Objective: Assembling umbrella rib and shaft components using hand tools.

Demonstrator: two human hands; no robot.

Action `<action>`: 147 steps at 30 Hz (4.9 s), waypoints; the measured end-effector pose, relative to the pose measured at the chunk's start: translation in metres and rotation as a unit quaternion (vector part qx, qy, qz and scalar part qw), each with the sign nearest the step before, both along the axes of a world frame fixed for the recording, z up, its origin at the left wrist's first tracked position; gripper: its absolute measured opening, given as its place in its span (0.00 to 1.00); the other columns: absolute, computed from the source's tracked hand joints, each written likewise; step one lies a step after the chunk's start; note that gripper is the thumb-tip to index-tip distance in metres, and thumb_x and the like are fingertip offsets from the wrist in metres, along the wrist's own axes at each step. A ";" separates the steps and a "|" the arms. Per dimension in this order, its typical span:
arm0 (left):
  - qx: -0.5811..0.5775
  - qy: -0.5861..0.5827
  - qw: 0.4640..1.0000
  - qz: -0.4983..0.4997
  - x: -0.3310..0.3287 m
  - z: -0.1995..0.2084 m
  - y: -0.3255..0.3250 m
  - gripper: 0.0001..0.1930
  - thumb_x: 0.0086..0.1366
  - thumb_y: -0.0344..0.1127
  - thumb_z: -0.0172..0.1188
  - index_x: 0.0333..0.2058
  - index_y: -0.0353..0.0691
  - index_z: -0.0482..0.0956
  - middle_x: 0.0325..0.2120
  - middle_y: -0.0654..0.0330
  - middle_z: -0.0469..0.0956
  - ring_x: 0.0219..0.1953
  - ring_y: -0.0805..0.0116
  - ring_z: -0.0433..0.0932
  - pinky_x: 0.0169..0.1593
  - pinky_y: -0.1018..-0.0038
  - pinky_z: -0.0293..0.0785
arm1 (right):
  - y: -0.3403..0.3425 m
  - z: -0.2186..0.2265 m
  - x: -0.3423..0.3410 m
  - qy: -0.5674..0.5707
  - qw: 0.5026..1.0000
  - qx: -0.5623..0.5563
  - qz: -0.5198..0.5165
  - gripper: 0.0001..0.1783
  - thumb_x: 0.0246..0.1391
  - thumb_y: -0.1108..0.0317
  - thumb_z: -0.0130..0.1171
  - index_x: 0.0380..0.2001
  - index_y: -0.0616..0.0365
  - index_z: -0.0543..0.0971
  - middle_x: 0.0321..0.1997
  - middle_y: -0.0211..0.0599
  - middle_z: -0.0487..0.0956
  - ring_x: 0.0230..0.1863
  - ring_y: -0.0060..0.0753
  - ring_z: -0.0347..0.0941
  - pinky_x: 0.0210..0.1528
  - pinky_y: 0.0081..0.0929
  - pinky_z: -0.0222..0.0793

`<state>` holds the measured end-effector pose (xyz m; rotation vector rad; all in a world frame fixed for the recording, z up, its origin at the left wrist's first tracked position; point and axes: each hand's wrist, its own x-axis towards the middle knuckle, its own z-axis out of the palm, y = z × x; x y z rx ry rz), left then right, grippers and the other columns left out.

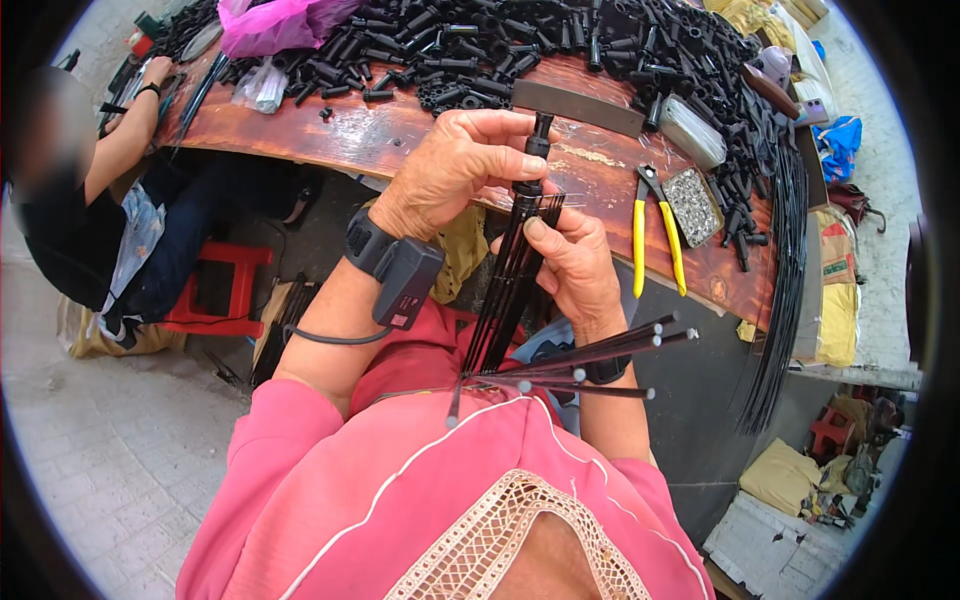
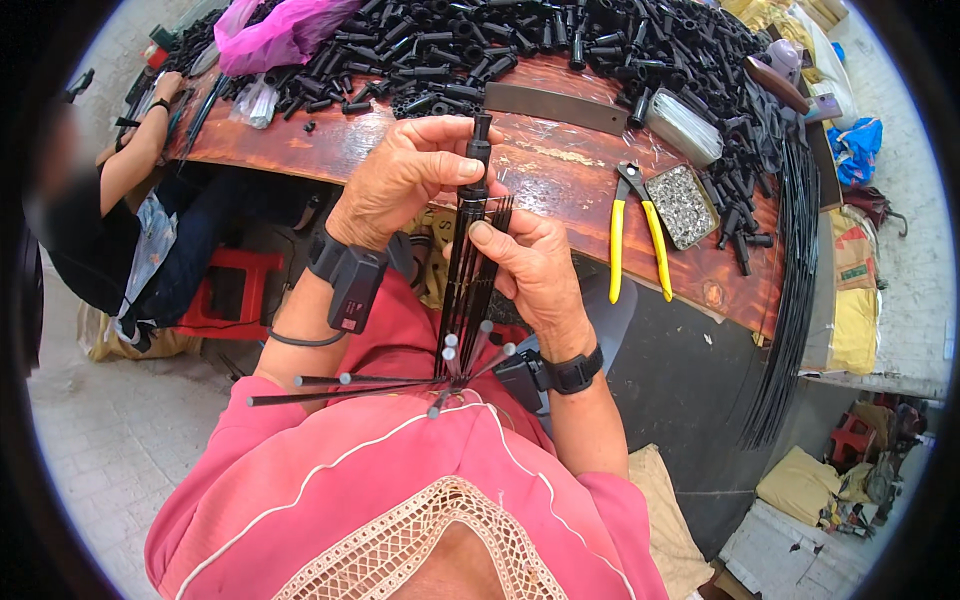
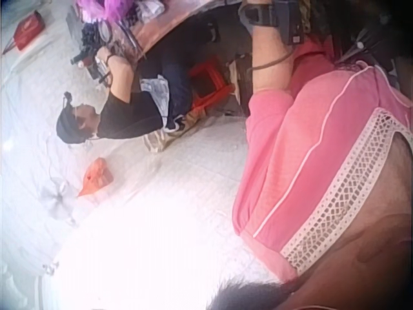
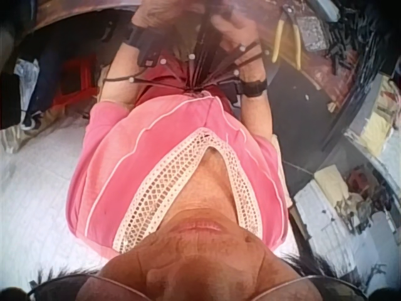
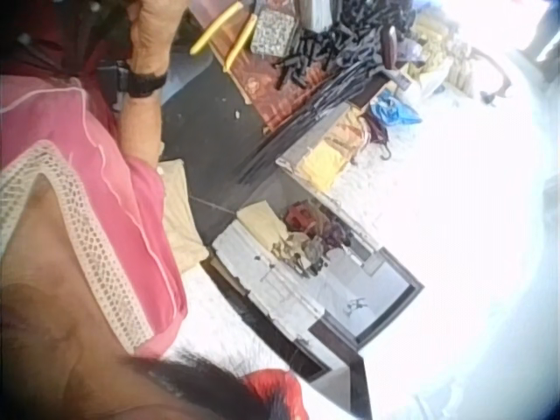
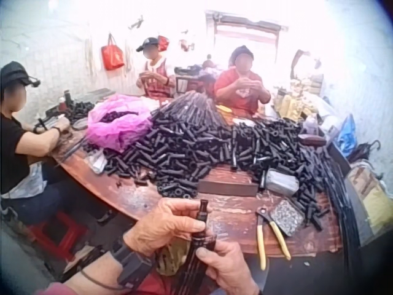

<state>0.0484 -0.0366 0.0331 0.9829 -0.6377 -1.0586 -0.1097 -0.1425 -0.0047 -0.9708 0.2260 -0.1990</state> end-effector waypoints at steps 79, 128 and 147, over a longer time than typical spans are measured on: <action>0.043 -0.123 0.991 0.030 -0.022 0.017 0.012 0.35 0.50 0.13 0.47 0.62 0.34 0.67 0.44 0.57 0.76 0.48 0.69 0.77 0.52 0.74 0.73 | -0.004 0.006 -0.001 0.030 0.999 0.009 -0.010 0.13 0.57 0.66 0.63 0.43 0.59 0.82 0.29 0.28 0.82 0.25 0.12 0.74 0.21 0.09 0.63; -0.183 0.141 0.973 -0.012 -0.016 -0.063 0.000 0.41 0.52 0.21 0.67 0.65 0.52 0.63 0.45 0.49 0.79 0.60 0.44 0.69 0.59 0.53 0.71 | -0.007 -0.010 0.002 -0.035 0.995 0.080 0.038 0.13 0.54 0.69 0.66 0.41 0.64 0.82 0.31 0.28 0.80 0.30 0.14 0.73 0.31 0.13 0.69; -0.046 0.048 0.998 0.021 -0.094 0.066 0.048 0.33 0.59 0.36 0.66 0.59 0.29 0.63 0.45 0.46 0.77 0.54 0.53 0.73 0.58 0.60 0.68 | -0.006 -0.006 0.004 -0.060 0.997 0.022 -0.038 0.11 0.57 0.70 0.63 0.41 0.65 0.82 0.33 0.33 0.82 0.31 0.17 0.77 0.35 0.17 0.73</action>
